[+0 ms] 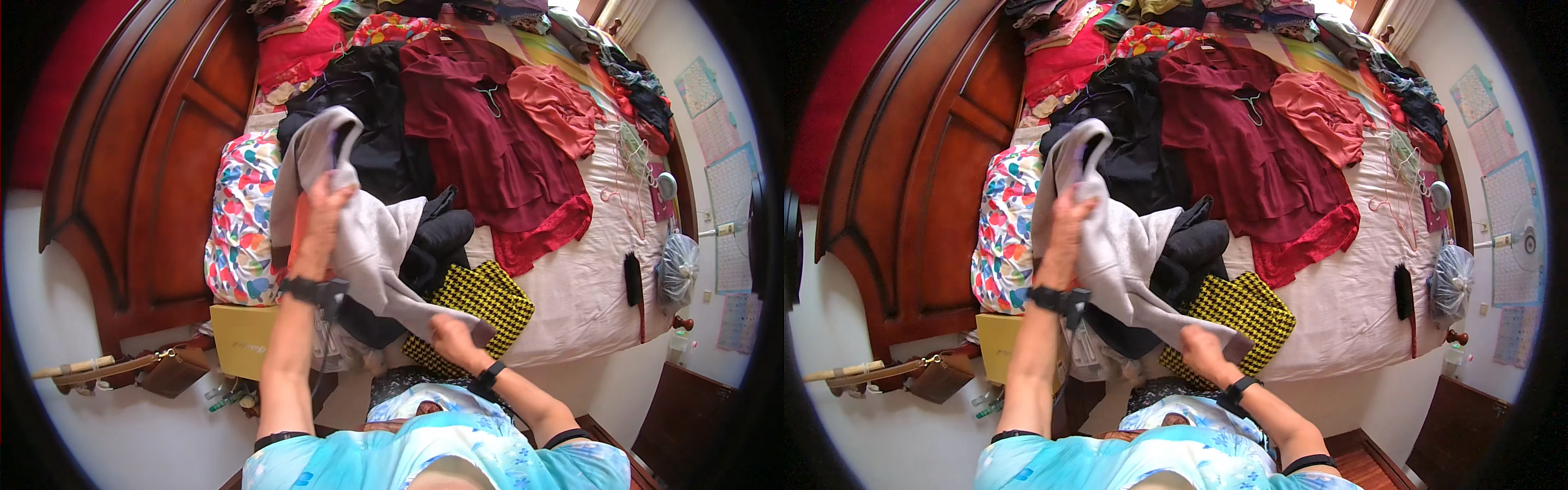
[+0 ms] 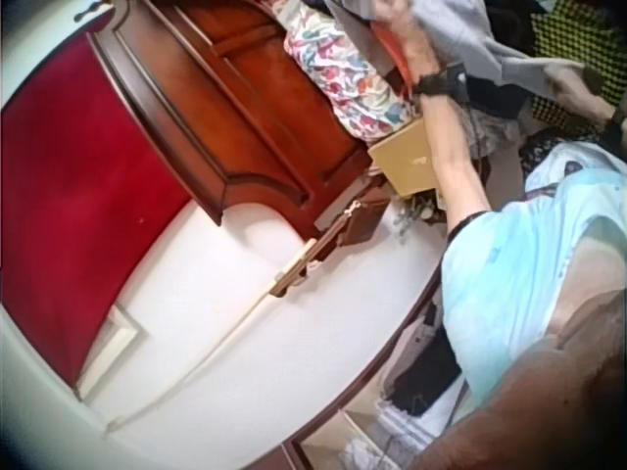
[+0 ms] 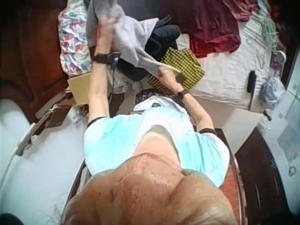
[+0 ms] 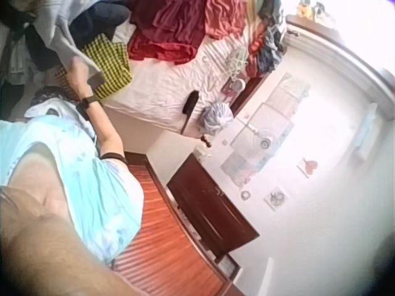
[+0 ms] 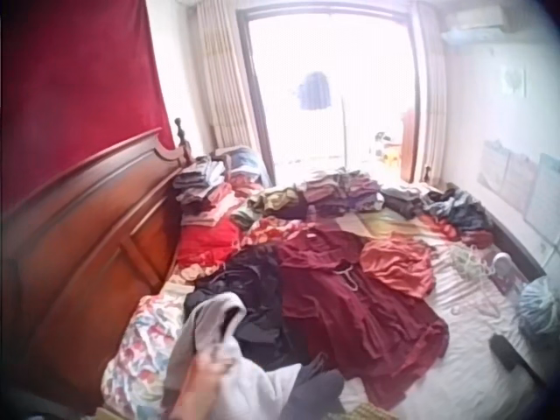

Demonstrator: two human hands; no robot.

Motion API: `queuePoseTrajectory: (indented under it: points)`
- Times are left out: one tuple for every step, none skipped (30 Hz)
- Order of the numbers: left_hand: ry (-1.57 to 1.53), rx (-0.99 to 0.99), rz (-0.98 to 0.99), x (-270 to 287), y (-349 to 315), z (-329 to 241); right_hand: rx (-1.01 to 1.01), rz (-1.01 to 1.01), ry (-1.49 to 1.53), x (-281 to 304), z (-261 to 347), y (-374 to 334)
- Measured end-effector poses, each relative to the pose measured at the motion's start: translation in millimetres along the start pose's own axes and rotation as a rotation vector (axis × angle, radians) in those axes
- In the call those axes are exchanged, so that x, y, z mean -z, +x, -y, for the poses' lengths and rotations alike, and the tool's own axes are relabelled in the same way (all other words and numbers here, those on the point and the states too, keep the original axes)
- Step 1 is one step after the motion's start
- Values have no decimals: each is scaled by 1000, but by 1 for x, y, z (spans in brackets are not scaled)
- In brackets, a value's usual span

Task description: Sort through items on a bed, pack some away, and hang a shirt in a closet.

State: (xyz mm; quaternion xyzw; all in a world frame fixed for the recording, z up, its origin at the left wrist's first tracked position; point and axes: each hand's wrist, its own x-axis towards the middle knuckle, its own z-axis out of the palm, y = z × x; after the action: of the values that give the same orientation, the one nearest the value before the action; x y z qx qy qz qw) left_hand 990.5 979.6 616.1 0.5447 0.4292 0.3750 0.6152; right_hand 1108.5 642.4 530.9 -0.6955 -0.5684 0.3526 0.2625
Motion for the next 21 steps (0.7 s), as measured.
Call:
queuePoseTrajectory:
  points:
    - [-74,19,-52,9,-15,-36,-78,-127,6,8,-13,6]
    - [-137,11,-92,27,-32,-67,-78,-222,-47,20,-17,17]
    - [-203,4,-131,45,-47,-90,-80,-318,-100,31,-18,31]
    - [-216,-50,-194,63,-60,-106,-76,-359,-117,45,-9,46]
    - [-225,-97,-251,73,-66,-124,-82,-400,-127,65,3,62]
    - [-198,-143,-257,79,-80,-141,-22,-397,-125,77,13,77]
    - [-178,-183,-255,80,-91,-156,28,-395,-128,87,21,90]
    - [-107,-217,-334,81,-107,-175,80,-342,-191,95,37,103]
    - [-44,-242,-400,78,-117,-188,117,-293,-260,99,49,113]
    - [-62,-268,-398,90,-125,-201,100,-188,-271,96,57,122]
    - [-113,-271,-508,92,-135,-215,111,-120,-340,87,59,129]
    - [-149,-322,-527,107,-143,-222,78,-81,-422,78,65,134]
    - [-189,-366,-534,118,-149,-229,31,-45,-507,71,67,136]
    - [-193,-361,-531,123,-158,-237,-6,-31,-548,66,60,141]
    - [-448,-286,-253,123,-169,-250,-92,-10,-538,64,56,146]
    - [-687,-212,13,126,-187,-264,-148,-3,-447,58,50,151]
    - [-663,-241,-253,129,-202,-272,-207,3,-357,50,41,156]
    - [-630,-245,-158,131,-211,-276,-141,-108,-276,43,27,156]
    - [-592,-253,-64,133,-221,-281,-130,-117,-210,40,18,161]
    - [-488,-297,-41,136,-228,-286,-121,-144,-256,35,9,165]
    - [-389,-337,-76,140,-233,-287,-105,-168,-301,32,5,171]
